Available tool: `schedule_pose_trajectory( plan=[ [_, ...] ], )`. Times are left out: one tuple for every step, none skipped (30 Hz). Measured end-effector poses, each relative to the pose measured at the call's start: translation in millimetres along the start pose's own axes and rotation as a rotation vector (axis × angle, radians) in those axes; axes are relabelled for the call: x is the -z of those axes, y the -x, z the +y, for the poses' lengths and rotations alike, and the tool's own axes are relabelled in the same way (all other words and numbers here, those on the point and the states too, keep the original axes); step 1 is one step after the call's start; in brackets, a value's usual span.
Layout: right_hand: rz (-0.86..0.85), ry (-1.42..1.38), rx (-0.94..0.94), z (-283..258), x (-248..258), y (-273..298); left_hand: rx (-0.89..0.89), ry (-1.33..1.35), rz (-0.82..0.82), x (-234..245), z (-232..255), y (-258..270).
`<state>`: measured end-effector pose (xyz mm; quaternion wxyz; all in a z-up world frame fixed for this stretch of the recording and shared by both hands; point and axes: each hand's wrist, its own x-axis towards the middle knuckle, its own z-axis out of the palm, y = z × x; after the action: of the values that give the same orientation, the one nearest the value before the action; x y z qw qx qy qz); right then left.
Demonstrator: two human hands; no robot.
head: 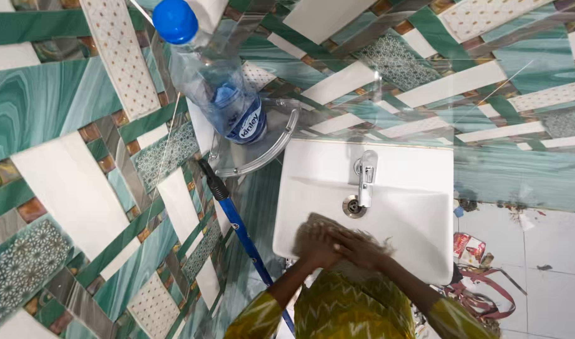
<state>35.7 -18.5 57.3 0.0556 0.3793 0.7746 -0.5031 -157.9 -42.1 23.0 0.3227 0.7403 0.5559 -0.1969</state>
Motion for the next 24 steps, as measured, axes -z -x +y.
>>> schedule_pose_trajectory(
  plan=[
    [-0.014,-0.02,-0.103,3,10,19,-0.057,0.104,0.047,-4,15,-9],
    [-0.025,-0.042,-0.205,8,19,38,-0.107,0.111,0.016,-7,33,-23],
    [-0.008,0.091,-0.264,16,28,56,-0.157,0.118,-0.016,-8,56,-41],
    [0.008,0.226,-0.322,28,35,73,-0.207,0.128,-0.048,-10,80,-58],
    [0.034,0.295,-0.37,39,39,86,-0.257,0.137,-0.08,-11,102,-72],
    [0.063,0.359,-0.416,52,39,95,-0.273,0.018,-0.065,-12,118,-82],
    [0.115,0.35,-0.382,64,34,101,-0.288,-0.102,-0.048,-14,130,-87],
    [0.165,0.348,-0.348,74,27,102,-0.303,-0.215,-0.027,-15,136,-91],
    [0.215,0.345,-0.314,82,20,99,-0.296,-0.122,-0.068,-15,132,-91],
    [0.198,0.437,-0.276,87,14,93,-0.286,-0.026,-0.107,-15,123,-89],
    [0.18,0.529,-0.238,88,9,86,-0.276,0.069,-0.146,-13,109,-85],
    [0.164,0.616,-0.198,85,3,77,-0.273,0.053,-0.092,-14,92,-77],
    [0.122,0.459,-0.227,78,-2,67,-0.27,0.037,-0.039,-15,75,-66],
    [0.073,0.306,-0.25,68,-5,54,-0.262,0.028,0.017,-16,62,-55],
    [0.052,0.203,-0.23,55,-5,35,-0.177,0.011,-0.025,-12,49,-46],
    [0.027,0.1,-0.208,39,-9,16,-0.087,-0.003,-0.067,-7,35,-37],
    [0.028,0.075,-0.147,21,-15,2,-0.058,-0.011,-0.044,-3,13,-19],
    [0.027,0.054,-0.079,2,-17,-14,-0.022,-0.018,-0.017,4,-12,3],
    [0.026,0.033,-0.012,-18,-19,-28,0.018,-0.04,0.018,8,-29,26],
    [0.025,0.011,0.057,-38,-21,-40,0.06,-0.063,0.053,11,-46,48],
    [0.022,-0.02,0.114,-59,-22,-50,0.036,-0.046,0.238,11,-59,69],
    [0.017,-0.049,0.167,-77,-22,-56,0.013,-0.028,0.427,7,-66,89],
    [0.012,-0.078,0.22,-91,-19,-56,-0.007,-0.013,0.617,3,-69,101],
    [0.012,-0.05,0.239,-102,-17,-55,0.038,-0.051,0.668,2,-69,110]
  ],
)
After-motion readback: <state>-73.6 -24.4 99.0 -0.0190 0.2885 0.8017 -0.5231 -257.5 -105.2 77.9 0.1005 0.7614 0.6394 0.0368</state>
